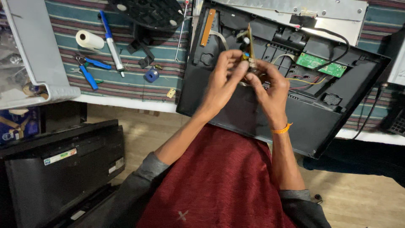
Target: The person uses a soldering iron to solder wires to a circuit board inside a disassembled television. They then use wire cutters to trim excess wire and a screwdriver to secure the board. The person works at a bench with various tools and components visible.
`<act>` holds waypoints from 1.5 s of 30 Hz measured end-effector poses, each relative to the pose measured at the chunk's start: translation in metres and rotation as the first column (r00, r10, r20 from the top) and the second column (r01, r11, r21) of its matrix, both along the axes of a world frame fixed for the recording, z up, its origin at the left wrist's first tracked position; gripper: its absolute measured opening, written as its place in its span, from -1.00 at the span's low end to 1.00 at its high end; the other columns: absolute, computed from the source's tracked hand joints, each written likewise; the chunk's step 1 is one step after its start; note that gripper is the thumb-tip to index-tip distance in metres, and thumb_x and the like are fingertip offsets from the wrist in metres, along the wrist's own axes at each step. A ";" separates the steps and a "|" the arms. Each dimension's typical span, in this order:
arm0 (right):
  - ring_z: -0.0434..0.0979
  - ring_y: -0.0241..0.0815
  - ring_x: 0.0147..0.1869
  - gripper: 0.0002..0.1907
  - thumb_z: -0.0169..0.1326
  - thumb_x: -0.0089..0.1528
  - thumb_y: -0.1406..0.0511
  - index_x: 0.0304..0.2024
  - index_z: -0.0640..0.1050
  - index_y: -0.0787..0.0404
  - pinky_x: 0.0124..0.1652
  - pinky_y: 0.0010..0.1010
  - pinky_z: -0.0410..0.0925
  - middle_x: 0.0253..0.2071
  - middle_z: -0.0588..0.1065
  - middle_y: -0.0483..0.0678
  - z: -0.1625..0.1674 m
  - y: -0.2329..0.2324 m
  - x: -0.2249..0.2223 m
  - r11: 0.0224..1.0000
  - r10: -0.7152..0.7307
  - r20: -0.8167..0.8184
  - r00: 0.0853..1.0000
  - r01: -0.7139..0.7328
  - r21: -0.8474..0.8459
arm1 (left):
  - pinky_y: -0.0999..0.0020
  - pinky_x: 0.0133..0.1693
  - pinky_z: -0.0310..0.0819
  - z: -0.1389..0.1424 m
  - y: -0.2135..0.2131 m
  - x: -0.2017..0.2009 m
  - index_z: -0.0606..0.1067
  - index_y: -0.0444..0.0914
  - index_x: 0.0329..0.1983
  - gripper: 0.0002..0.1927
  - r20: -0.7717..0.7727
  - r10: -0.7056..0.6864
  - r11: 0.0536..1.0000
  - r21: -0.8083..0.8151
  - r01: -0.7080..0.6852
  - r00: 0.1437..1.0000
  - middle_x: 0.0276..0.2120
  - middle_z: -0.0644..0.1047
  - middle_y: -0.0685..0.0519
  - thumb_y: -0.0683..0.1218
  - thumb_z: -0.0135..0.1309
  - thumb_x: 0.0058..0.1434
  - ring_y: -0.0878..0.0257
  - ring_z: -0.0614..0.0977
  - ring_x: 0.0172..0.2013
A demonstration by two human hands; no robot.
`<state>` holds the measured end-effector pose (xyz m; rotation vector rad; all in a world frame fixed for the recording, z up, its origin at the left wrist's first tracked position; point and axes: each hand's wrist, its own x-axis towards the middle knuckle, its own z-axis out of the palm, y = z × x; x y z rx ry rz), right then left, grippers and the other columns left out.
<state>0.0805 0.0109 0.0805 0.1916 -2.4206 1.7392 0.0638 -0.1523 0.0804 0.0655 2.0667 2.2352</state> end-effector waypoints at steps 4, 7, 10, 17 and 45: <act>0.55 -0.10 0.02 -0.55 0.34 0.23 0.33 0.14 0.56 0.33 0.02 -0.31 0.44 0.03 0.51 0.07 0.015 0.001 -0.007 0.965 0.037 -0.030 0.999 -0.028 0.259 | 0.36 -0.06 0.55 -0.018 0.005 -0.016 0.26 -0.31 0.26 -0.49 0.049 0.006 0.992 0.124 -0.012 0.999 -0.02 0.49 0.01 -0.06 0.14 0.34 0.31 0.56 -0.06; 0.38 0.15 0.33 -0.33 0.45 0.16 0.17 0.20 0.49 0.32 0.27 -0.09 0.33 0.27 0.35 0.18 0.021 0.006 -0.019 0.900 0.115 -0.164 0.980 -0.033 0.434 | 0.38 0.00 0.49 -0.032 -0.001 -0.021 0.29 -0.33 0.28 -0.55 0.085 -0.026 0.975 0.222 0.006 0.996 0.01 0.49 0.02 -0.09 0.08 0.41 0.34 0.53 -0.02; 0.19 0.28 0.52 -0.18 0.46 0.15 0.03 0.28 0.40 0.29 0.40 0.06 0.20 0.46 0.19 0.27 0.018 0.012 -0.036 0.852 0.223 -0.190 0.956 -0.097 0.514 | 0.39 0.02 0.47 -0.038 -0.009 -0.020 0.30 -0.33 0.31 -0.57 0.096 -0.075 0.975 0.217 0.052 0.993 0.01 0.49 0.03 -0.09 0.03 0.45 0.35 0.53 -0.01; 0.21 0.26 0.53 -0.27 0.45 0.14 0.04 0.13 0.40 0.30 0.42 0.07 0.22 0.42 0.23 0.24 0.009 0.021 -0.056 0.858 0.280 -0.170 0.945 -0.166 0.487 | 0.12 0.21 0.28 -0.018 -0.034 -0.014 0.22 -0.33 0.42 -0.30 -0.209 -0.212 0.860 -0.503 0.081 0.955 0.02 0.57 -0.13 0.25 -0.07 0.45 0.15 0.58 0.03; 0.21 0.21 0.53 -0.28 0.48 -0.05 0.26 0.09 0.44 0.24 0.36 0.05 0.14 0.47 0.23 0.14 -0.001 0.004 -0.081 0.739 0.391 -0.097 0.915 -0.250 0.626 | 0.05 0.14 0.23 -0.035 -0.044 -0.008 0.49 -0.29 0.10 -0.62 -0.474 -0.192 0.576 -0.763 -0.292 0.859 -0.05 0.57 0.01 0.05 0.15 0.38 0.08 0.47 0.07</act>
